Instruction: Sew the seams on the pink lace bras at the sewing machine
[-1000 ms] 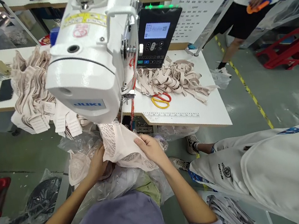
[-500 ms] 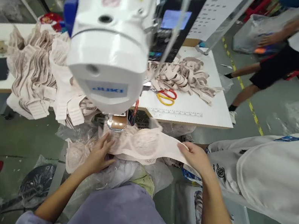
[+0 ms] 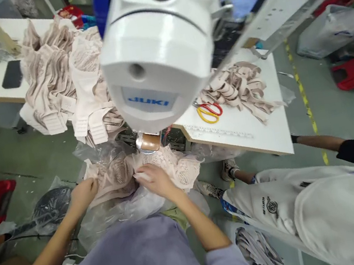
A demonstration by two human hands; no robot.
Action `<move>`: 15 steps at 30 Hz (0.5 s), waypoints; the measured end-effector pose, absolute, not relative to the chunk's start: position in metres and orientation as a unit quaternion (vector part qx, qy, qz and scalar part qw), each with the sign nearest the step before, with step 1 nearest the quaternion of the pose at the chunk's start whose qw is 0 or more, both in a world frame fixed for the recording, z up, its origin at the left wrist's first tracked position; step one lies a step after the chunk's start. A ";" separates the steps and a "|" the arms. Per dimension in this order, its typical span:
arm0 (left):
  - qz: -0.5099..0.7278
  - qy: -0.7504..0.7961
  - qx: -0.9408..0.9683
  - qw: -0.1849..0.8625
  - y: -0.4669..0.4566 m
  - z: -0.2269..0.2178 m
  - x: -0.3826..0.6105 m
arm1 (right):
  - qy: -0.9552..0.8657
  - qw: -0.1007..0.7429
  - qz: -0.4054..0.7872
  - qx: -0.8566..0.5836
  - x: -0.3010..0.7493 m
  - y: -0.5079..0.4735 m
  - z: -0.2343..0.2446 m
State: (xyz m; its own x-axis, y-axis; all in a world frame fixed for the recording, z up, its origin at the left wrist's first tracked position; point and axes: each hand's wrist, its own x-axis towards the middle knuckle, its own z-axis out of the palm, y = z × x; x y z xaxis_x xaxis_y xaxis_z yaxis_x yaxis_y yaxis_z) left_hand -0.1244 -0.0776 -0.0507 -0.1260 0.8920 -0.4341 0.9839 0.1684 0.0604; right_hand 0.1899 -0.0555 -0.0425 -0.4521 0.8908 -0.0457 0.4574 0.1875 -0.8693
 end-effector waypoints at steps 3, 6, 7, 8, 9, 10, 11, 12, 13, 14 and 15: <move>-0.076 0.691 0.695 0.186 -0.093 -0.012 -0.100 | -0.789 0.213 0.457 -0.352 0.136 -0.042 -0.033; 0.053 0.616 0.741 0.262 -0.097 0.016 -0.093 | -0.808 0.086 0.516 -0.271 0.115 -0.034 -0.016; 0.093 0.605 0.733 0.296 -0.094 0.020 -0.093 | -0.804 0.054 0.537 -0.250 0.115 -0.034 -0.008; 0.148 0.605 0.713 0.322 -0.088 0.021 -0.094 | -0.801 0.041 0.547 -0.240 0.117 -0.036 0.002; 0.207 0.609 0.683 0.347 -0.080 0.020 -0.093 | -0.803 0.046 0.544 -0.239 0.120 -0.039 0.012; 0.261 0.615 0.645 0.372 -0.072 0.019 -0.090 | -0.808 0.064 0.530 -0.248 0.124 -0.044 0.022; 0.304 0.616 0.605 0.402 -0.064 0.019 -0.084 | -0.813 0.080 0.511 -0.268 0.130 -0.049 0.032; 0.332 0.612 0.569 0.439 -0.059 0.019 -0.077 | -0.815 0.086 0.492 -0.295 0.137 -0.054 0.042; 0.344 0.603 0.540 0.477 -0.055 0.021 -0.068 | -0.811 0.087 0.482 -0.320 0.144 -0.059 0.051; 0.355 0.592 0.520 0.503 -0.053 0.025 -0.058 | -0.799 0.093 0.485 -0.343 0.154 -0.063 0.058; 0.381 0.581 0.510 0.507 -0.052 0.029 -0.048 | -0.780 0.110 0.501 -0.359 0.164 -0.067 0.065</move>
State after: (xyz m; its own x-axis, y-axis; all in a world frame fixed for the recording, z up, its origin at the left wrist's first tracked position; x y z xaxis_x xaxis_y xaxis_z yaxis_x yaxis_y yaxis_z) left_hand -0.0483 -0.0518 0.0287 0.0343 0.9792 -0.2001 0.2059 0.1890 0.9602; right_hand 0.1641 -0.0670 0.0652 -0.7188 0.6694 -0.1877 0.4492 0.2412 -0.8602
